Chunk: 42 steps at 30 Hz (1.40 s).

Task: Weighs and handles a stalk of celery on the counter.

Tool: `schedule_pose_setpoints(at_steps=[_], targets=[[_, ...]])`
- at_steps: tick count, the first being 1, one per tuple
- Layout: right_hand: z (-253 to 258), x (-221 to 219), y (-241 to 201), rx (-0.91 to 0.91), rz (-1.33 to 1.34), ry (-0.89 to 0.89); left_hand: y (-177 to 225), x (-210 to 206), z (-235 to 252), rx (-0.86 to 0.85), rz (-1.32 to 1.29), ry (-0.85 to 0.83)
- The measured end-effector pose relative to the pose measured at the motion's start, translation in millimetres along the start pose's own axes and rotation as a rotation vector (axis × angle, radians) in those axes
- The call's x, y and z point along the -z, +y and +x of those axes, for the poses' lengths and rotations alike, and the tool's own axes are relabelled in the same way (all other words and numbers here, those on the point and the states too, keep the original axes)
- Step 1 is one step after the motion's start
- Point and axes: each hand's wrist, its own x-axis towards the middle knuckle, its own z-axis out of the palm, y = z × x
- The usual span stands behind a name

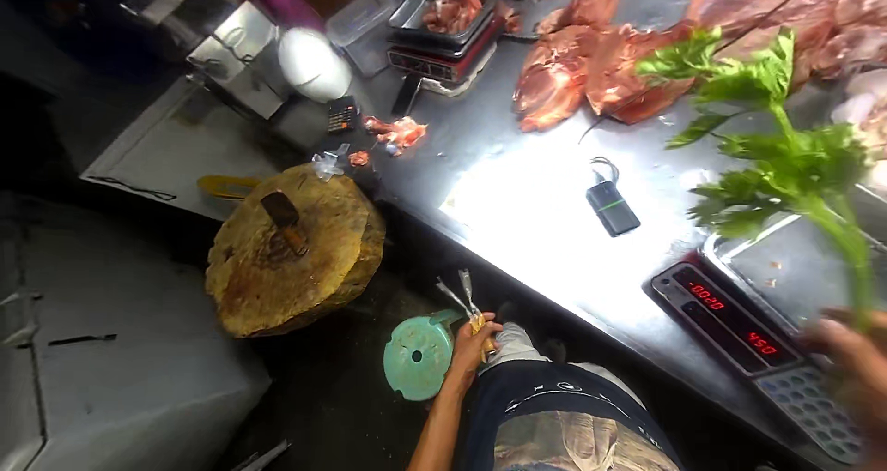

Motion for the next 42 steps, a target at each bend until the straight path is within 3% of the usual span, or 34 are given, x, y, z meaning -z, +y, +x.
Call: schedule_pose_setpoints(at_steps=[5, 10, 13, 17, 22, 25, 36, 39, 42], targets=[[1.8, -140.8, 9.9, -0.068, 0.237, -0.029, 63.6, -73.2, 40.5, -0.083, -0.074, -0.303], [13.8, -222.8, 29.7, -0.027, 0.219, 0.084, 123.5, -138.0, 89.4, -0.064, -0.072, -0.538], [27.9, -254.4, 39.4, -0.068, 0.102, 0.113, 139.6, -156.9, 112.0, -0.062, -0.020, -0.518], [48.5, -286.8, 66.8, -0.206, -0.050, 0.151, 130.7, -160.5, 150.3, 0.060, 0.075, -0.403], [55.0, -318.5, 92.8, -0.367, -0.132, 0.195, 112.0, -156.4, 185.1, 0.142, 0.235, -0.445], [56.2, -327.6, 97.0, -0.441, -0.178, 0.223, 116.8, -147.9, 186.3, 0.129, 0.372, -0.565], [55.3, -320.7, 111.3, -0.418, -0.530, 0.186, 132.7, -91.1, 188.2, 0.159, 0.477, -0.782], [58.9, -308.3, 117.3, -0.428, -0.535, 0.195, 137.6, -71.2, 184.9, 0.153, 0.499, -0.924], [59.5, -293.8, 119.9, -0.452, -0.528, 0.184, 141.0, -29.7, 182.5, 0.091, 0.695, -1.103]])
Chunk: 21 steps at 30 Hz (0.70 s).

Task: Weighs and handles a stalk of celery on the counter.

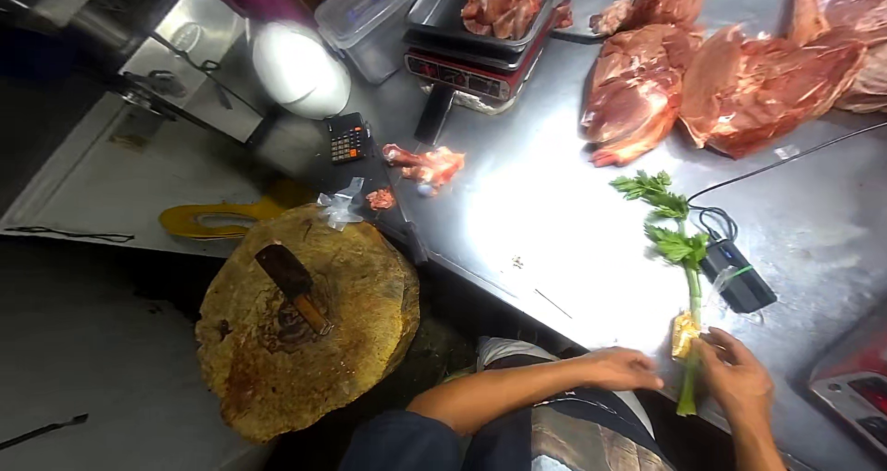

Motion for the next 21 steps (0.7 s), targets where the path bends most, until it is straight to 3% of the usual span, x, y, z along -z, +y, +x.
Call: schedule_pose_setpoints(at_steps=[4, 8, 11, 13, 16, 19, 21], targets=[[-2.3, 11.5, -6.7, 0.003, -0.030, 0.057, -57.3, 18.3, -61.2, 0.033, 0.193, -0.011], [-16.7, 8.7, -23.2, 0.077, -0.023, 0.059, -102.9, 31.6, -122.6, 0.216, 0.225, 0.168], [-26.2, -4.6, -35.3, 0.175, 0.098, -0.046, -116.3, 32.3, -145.8, 0.283, 0.167, 0.323], [-28.7, -16.9, -42.8, 0.229, 0.147, -0.165, -106.4, 44.9, -156.8, 0.306, 0.124, 0.527], [-37.0, -38.1, -46.3, 0.308, 0.113, -0.298, -85.8, 97.1, -182.3, 0.203, 0.001, 0.962], [-45.6, -48.4, -54.4, 0.339, 0.099, -0.341, -67.4, 185.1, -210.1, 0.093, -0.064, 1.329], [-53.4, -47.4, -59.8, 0.311, 0.126, -0.421, -66.5, 252.4, -226.2, 0.064, -0.085, 1.477]])
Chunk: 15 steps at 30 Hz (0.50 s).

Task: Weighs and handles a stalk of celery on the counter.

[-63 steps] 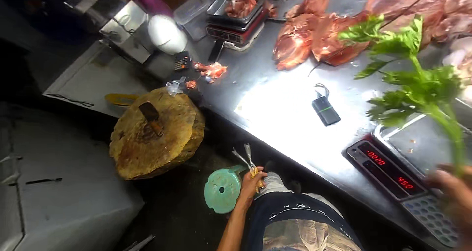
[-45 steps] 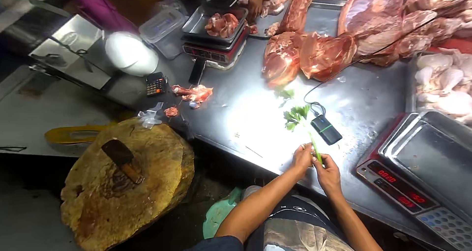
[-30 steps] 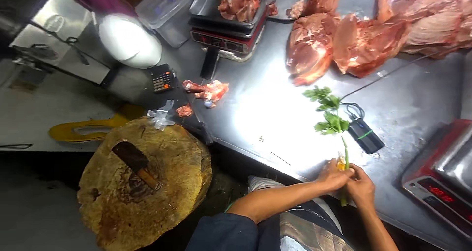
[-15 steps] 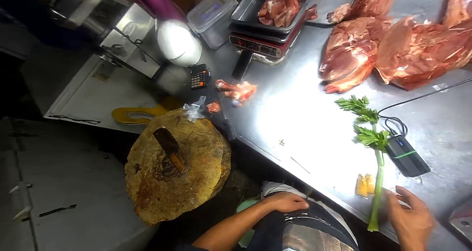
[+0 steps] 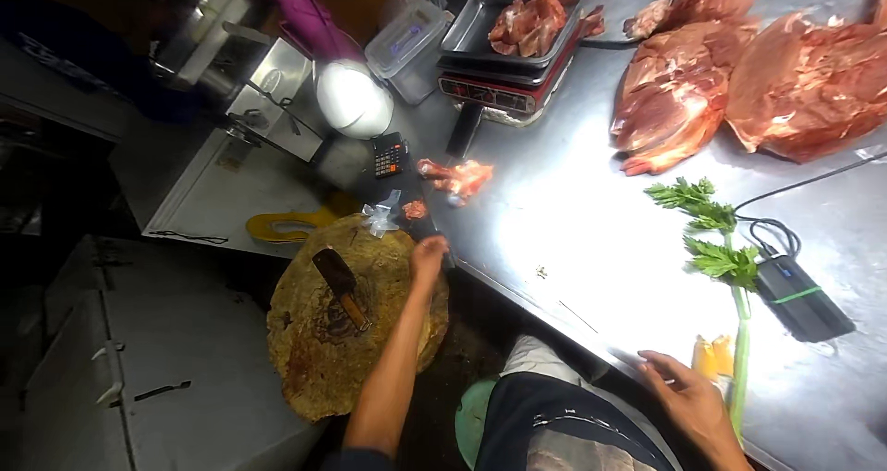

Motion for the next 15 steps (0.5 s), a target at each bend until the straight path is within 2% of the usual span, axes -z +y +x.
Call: schedule_pose_setpoints(at_steps=[3, 5, 7, 10, 13, 14, 15], targets=[[-9.5, 3.0, -30.3, -0.080, 0.134, -0.348, 17.1, 27.0, 94.9, 0.014, 0.063, 0.163], [-12.1, -6.9, -50.0, -0.061, 0.210, -0.587, 27.7, 39.5, 154.8, 0.013, 0.205, 0.230], [-10.3, -23.5, -63.6, -0.035, 0.286, -0.688, 29.3, 48.4, 211.6, -0.020, 0.402, 0.250], [-4.9, -42.0, -70.7, -0.071, 0.460, -0.593, 25.2, 47.0, 284.3, -0.071, 0.660, 0.171], [14.1, -41.0, -72.8, -0.152, 0.469, -0.341, -4.8, 57.7, 349.4, -0.193, 0.802, 0.068], [23.3, -37.5, -73.9, -0.190, 0.432, -0.217, -14.3, 60.7, 358.2, -0.336, 0.869, 0.032], [33.6, -33.4, -73.3, -0.229, 0.363, -0.087, -19.6, 61.6, 357.2, -0.618, 0.970, 0.020]])
